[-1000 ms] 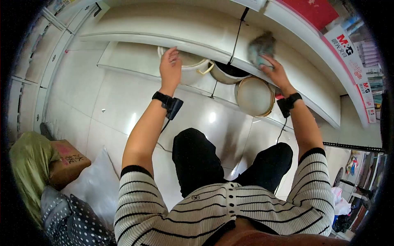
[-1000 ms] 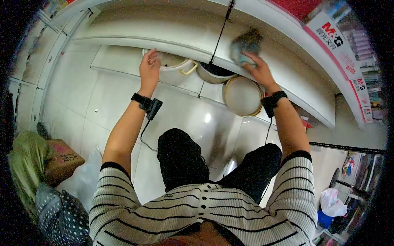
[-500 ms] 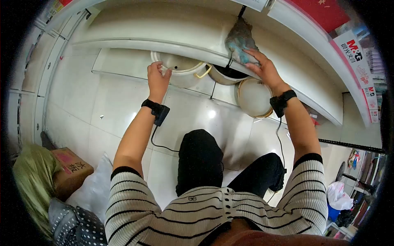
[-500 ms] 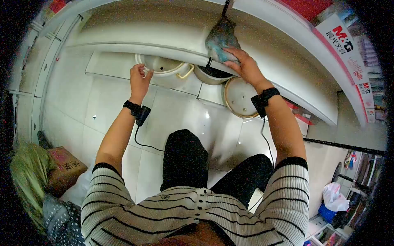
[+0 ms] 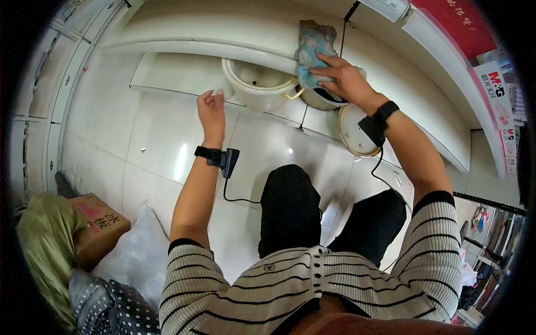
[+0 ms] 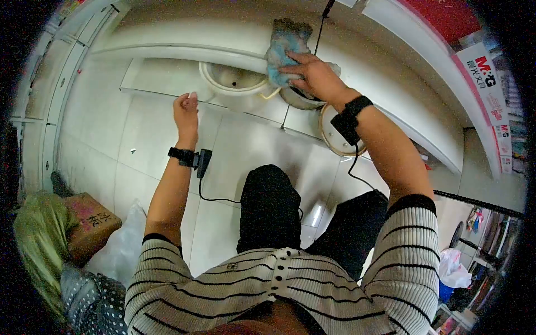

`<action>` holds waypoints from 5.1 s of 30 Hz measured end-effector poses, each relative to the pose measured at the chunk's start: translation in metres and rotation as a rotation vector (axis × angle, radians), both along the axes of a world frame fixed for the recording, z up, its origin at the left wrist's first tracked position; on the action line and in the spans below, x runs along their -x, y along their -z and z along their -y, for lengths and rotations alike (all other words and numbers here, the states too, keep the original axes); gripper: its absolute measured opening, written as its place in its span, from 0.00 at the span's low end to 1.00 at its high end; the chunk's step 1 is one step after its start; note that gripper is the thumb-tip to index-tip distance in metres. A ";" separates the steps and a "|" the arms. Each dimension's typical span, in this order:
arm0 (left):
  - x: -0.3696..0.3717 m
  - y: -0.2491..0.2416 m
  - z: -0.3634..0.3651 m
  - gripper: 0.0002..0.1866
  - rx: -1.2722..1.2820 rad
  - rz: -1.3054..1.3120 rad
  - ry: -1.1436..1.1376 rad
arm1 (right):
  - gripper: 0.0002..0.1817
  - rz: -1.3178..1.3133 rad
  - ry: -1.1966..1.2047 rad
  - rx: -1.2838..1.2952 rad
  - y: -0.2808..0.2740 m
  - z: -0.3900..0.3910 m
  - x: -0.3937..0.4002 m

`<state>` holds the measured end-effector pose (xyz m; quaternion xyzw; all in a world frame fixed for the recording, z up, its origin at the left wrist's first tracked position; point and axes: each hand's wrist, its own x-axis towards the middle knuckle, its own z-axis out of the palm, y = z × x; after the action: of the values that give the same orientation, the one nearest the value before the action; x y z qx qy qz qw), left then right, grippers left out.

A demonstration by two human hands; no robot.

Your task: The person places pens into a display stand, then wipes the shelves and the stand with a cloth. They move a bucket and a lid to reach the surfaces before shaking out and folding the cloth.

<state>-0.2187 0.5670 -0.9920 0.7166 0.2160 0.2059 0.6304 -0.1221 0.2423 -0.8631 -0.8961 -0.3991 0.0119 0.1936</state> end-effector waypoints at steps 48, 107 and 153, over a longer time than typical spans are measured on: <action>-0.028 -0.136 0.063 0.17 -0.484 -0.063 0.678 | 0.23 -0.321 0.766 -0.475 -0.025 0.328 0.071; 0.046 -0.145 0.085 0.15 0.080 0.398 -0.164 | 0.26 0.136 0.185 -0.135 0.028 0.018 0.005; 0.094 -0.149 0.030 0.12 -0.208 0.198 0.000 | 0.37 0.405 0.040 -0.056 0.043 -0.238 -0.043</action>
<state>-0.3129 0.5371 -0.8433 0.7541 0.1300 0.2969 0.5712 -0.0791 0.4804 -0.9065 -0.8822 -0.4121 -0.1835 0.1346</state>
